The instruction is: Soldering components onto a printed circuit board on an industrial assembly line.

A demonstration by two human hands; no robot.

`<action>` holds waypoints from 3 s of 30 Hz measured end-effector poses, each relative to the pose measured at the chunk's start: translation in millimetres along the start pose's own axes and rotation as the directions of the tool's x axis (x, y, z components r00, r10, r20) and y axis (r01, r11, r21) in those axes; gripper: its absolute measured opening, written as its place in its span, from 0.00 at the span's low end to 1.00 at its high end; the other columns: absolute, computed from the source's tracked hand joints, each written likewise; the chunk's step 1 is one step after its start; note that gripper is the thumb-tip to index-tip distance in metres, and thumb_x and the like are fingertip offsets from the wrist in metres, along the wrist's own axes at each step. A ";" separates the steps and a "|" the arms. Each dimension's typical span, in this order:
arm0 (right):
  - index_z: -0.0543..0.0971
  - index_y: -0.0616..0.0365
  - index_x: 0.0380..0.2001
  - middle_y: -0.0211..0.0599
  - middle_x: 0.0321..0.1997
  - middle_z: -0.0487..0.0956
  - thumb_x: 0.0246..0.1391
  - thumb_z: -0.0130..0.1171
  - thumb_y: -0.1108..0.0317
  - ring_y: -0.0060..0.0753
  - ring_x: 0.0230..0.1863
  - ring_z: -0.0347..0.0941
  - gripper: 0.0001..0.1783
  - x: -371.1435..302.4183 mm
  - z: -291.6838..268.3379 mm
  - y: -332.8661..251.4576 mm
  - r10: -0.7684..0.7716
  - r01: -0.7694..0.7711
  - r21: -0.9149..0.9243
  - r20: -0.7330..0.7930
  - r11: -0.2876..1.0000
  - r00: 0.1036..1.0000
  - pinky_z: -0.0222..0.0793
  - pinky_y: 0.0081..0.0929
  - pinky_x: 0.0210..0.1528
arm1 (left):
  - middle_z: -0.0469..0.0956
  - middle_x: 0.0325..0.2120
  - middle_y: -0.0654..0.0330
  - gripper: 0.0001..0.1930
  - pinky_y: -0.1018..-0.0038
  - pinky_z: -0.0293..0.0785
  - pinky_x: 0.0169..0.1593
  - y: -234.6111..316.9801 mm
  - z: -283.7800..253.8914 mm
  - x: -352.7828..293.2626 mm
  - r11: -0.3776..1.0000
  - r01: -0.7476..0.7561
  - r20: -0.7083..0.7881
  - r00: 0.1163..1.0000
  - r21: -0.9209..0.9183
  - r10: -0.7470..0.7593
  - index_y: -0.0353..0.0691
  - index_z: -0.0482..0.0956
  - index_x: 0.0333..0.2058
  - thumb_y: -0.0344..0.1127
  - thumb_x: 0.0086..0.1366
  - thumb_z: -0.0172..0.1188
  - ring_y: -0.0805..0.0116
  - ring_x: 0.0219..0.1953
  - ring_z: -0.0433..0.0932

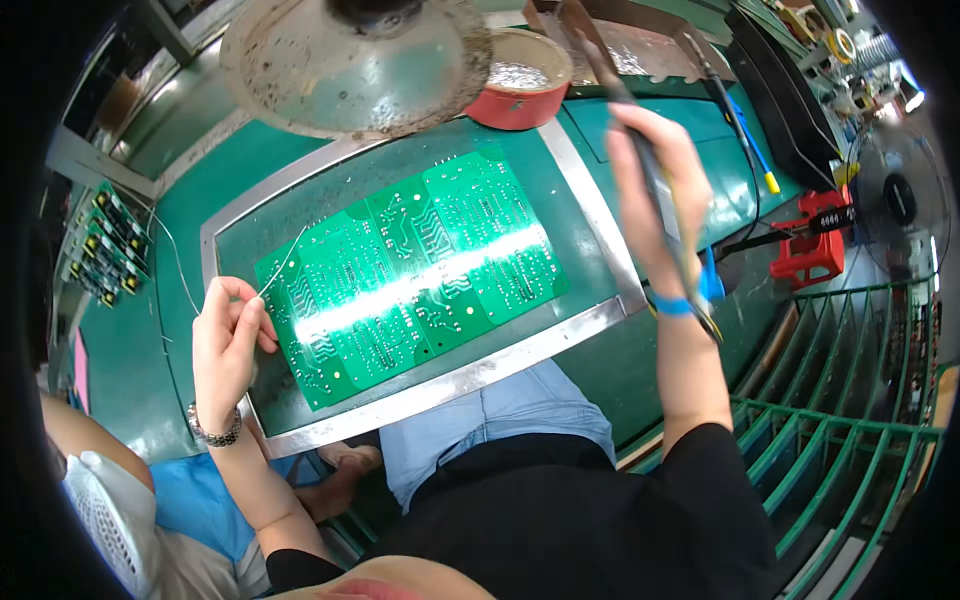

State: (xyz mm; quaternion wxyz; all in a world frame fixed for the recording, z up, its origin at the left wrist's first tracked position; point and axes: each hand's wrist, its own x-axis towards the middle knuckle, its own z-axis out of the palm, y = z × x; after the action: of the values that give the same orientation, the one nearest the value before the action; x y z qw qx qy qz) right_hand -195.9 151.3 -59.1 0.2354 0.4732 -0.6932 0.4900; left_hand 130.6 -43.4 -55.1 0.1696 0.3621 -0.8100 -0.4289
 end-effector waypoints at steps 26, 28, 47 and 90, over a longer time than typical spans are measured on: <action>0.65 0.69 0.49 0.53 0.43 0.73 0.58 0.47 0.67 0.31 0.41 0.73 0.20 -2.8 -37.3 28.0 0.549 -0.534 0.484 0.125 0.693 0.826 0.68 0.21 0.42 | 0.74 0.26 0.70 0.06 0.88 0.61 0.30 -7.5 8.0 29.6 0.963 -0.264 -0.067 0.961 0.052 0.268 0.34 0.78 0.31 0.31 0.58 0.59 0.86 0.26 0.66; 0.68 0.68 0.46 0.44 0.35 0.75 0.56 0.52 0.67 0.21 0.31 0.71 0.17 -6.0 -36.5 35.7 0.524 -0.516 0.519 0.147 0.681 0.839 0.67 0.15 0.34 | 0.71 0.18 0.72 0.05 0.86 0.54 0.23 -8.3 11.2 27.2 0.940 -0.287 -0.120 0.943 0.183 0.311 0.37 0.79 0.28 0.31 0.54 0.62 0.86 0.20 0.59; 0.73 0.62 0.25 0.32 0.18 0.76 0.44 0.64 0.65 0.17 0.21 0.72 0.12 43.3 14.8 87.6 0.220 -0.222 0.028 0.070 0.975 0.973 0.67 0.15 0.24 | 0.64 0.18 0.70 0.02 0.85 0.49 0.24 2.5 11.3 19.6 0.959 -0.280 -0.247 0.927 0.049 0.283 0.35 0.74 0.24 0.23 0.52 0.59 0.83 0.20 0.54; 0.73 0.71 0.39 0.34 0.24 0.69 0.53 0.53 0.74 0.19 0.24 0.60 0.11 -11.6 -41.1 20.0 0.339 -0.347 0.372 0.089 0.861 0.936 0.56 0.16 0.26 | 0.73 0.19 0.64 0.08 0.85 0.61 0.23 -3.1 5.2 14.1 0.681 -0.656 0.108 0.741 0.325 0.662 0.34 0.77 0.29 0.20 0.47 0.60 0.81 0.20 0.68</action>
State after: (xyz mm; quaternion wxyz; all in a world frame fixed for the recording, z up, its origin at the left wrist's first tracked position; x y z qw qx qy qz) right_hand -214.1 194.7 -60.6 0.0405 0.3840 -0.6599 0.6445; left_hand 119.3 -51.8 -61.1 0.2543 0.0742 -0.9457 -0.1882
